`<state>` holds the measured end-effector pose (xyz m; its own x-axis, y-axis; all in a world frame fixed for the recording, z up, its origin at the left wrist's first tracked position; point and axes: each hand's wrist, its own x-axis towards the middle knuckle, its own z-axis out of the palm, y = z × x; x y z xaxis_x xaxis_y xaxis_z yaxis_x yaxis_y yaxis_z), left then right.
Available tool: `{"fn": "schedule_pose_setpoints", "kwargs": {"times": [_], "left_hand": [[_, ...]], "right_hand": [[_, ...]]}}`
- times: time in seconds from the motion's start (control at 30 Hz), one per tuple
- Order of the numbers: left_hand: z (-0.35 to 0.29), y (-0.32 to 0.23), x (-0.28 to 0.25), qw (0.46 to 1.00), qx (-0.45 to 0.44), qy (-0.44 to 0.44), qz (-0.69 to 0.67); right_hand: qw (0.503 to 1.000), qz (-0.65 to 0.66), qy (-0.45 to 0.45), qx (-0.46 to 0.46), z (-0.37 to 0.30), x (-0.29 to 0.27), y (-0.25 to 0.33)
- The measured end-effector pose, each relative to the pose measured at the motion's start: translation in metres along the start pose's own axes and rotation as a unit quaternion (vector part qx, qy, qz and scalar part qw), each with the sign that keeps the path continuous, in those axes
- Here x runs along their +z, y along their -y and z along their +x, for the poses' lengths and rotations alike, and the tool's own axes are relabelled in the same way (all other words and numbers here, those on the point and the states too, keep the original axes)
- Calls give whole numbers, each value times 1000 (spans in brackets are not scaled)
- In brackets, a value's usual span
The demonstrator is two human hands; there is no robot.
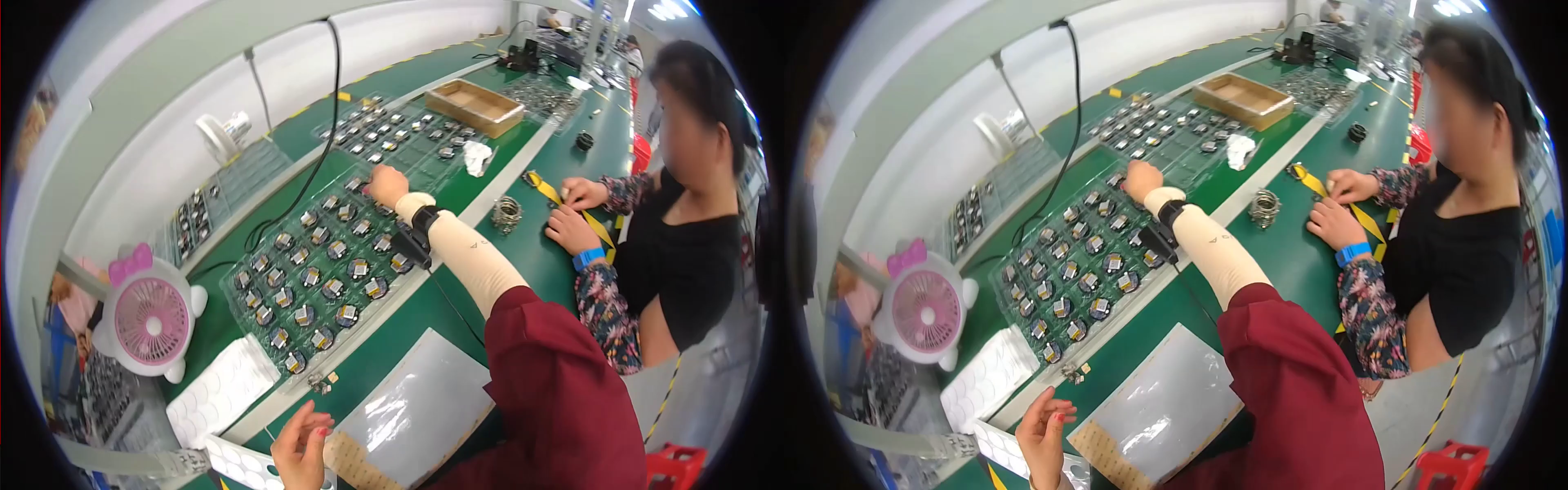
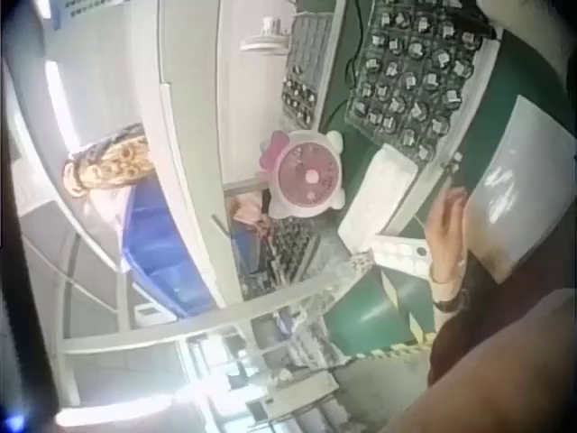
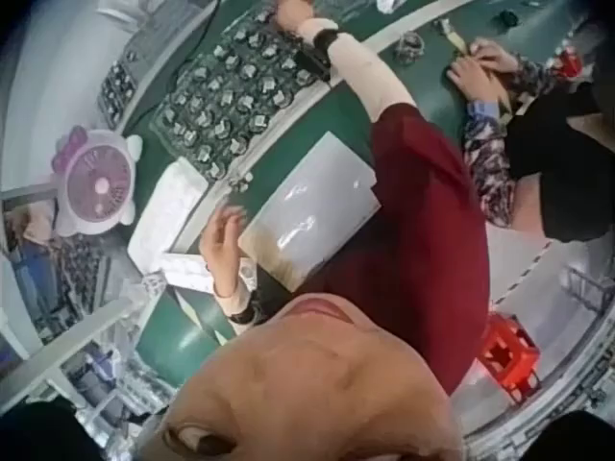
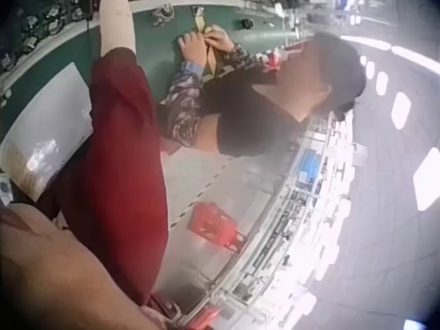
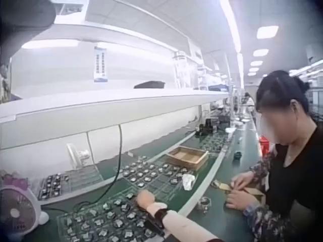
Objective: Assembling and inspecting small electronic components at a manual assembly station.
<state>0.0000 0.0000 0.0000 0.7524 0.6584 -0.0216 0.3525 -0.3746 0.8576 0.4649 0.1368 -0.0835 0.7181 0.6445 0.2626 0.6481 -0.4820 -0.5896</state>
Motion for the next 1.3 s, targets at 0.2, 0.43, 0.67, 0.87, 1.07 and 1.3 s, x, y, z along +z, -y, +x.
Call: {"fn": "schedule_pose_setpoints", "kwargs": {"times": [0.2,0.43,0.67,0.87,1.07,1.3], "left_hand": [[-23,-21,67,974,-96,-50,-199],[-30,-8,123,946,-40,-108,-303],[-56,-26,131,931,-56,-124,-338],[-56,-32,137,928,-49,-146,-338],[-55,16,126,902,-66,-86,-419],[-49,12,132,833,-120,-100,-530]], "right_hand": [[913,373,101,-132,-136,-70,15],[747,554,351,-112,-345,-105,57],[822,442,48,-355,-375,-95,52],[831,366,-13,-419,-377,-92,46],[800,367,-6,-474,-383,-79,41],[768,503,60,-392,-378,-61,35]]}}
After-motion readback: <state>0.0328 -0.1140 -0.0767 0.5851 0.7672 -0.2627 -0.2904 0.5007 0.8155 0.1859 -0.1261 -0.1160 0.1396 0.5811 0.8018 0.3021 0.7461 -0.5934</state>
